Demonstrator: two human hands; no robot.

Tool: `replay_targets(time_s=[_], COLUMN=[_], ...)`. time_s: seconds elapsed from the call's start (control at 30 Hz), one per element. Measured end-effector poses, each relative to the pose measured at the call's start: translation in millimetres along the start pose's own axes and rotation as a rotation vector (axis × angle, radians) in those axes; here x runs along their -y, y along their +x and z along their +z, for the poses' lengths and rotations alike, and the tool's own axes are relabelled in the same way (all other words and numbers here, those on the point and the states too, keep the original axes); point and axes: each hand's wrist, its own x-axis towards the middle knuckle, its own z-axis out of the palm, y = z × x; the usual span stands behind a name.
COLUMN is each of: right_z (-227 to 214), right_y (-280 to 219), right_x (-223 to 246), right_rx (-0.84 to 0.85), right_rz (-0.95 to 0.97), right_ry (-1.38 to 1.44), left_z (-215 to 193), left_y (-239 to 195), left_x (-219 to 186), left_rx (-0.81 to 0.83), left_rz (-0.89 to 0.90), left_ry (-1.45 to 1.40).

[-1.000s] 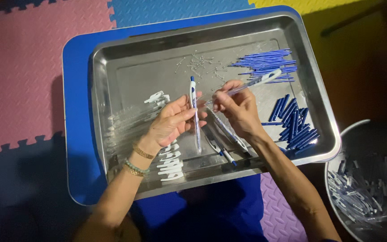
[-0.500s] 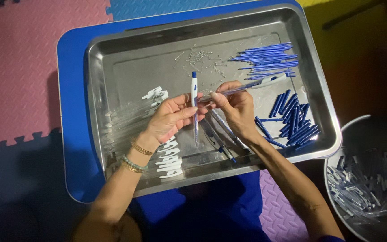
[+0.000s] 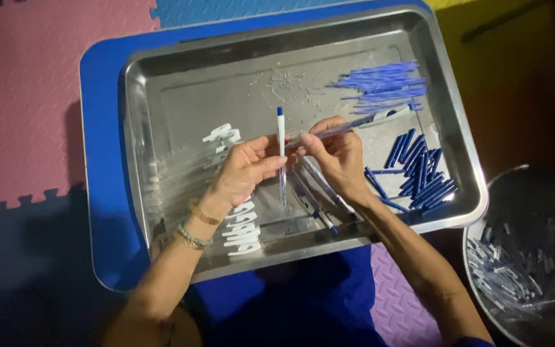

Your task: The person assembles pens by inserting blue ink cartridges into clear plastic barrels and attaching white caps. The person works over a metal tray containing loose components and finished pens, occasionally picking up and placing down parts.

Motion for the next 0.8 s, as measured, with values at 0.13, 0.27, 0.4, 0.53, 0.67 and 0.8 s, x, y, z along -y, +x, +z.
replay_targets(time_s=[0.13, 0.27, 0.4, 0.53, 0.67, 0.8], right_z=[6, 1, -19, -8, -5, -2], right_y=[2, 1, -5, -9, -9, -11], right_x=[14, -4, -64, -39, -52, -67], right_rx=[0.026, 0.004, -0.001, 0.054, 0.017, -0.016], right_rz=[-0.043, -0.139, -0.231, -0.445, -0.459, -0.452], right_ry=[-0.087, -0.188, -0.376, -0.525, -0.484, -0.433], left_z=[-2, 5, 3, -12, -21, -8], left_y=[0, -2, -2, 5, 9, 2], left_x=[7, 7, 8, 21, 19, 2], left_rx=[-0.017, -0.071, -0.081, -0.072, -0.058, -0.019], left_rz=[0.049, 0.03, -0.025, -0.021, -0.068, -0.078], left_ry=[0.08, 0.109, 0.067, 0.03, -0.028, -0.057])
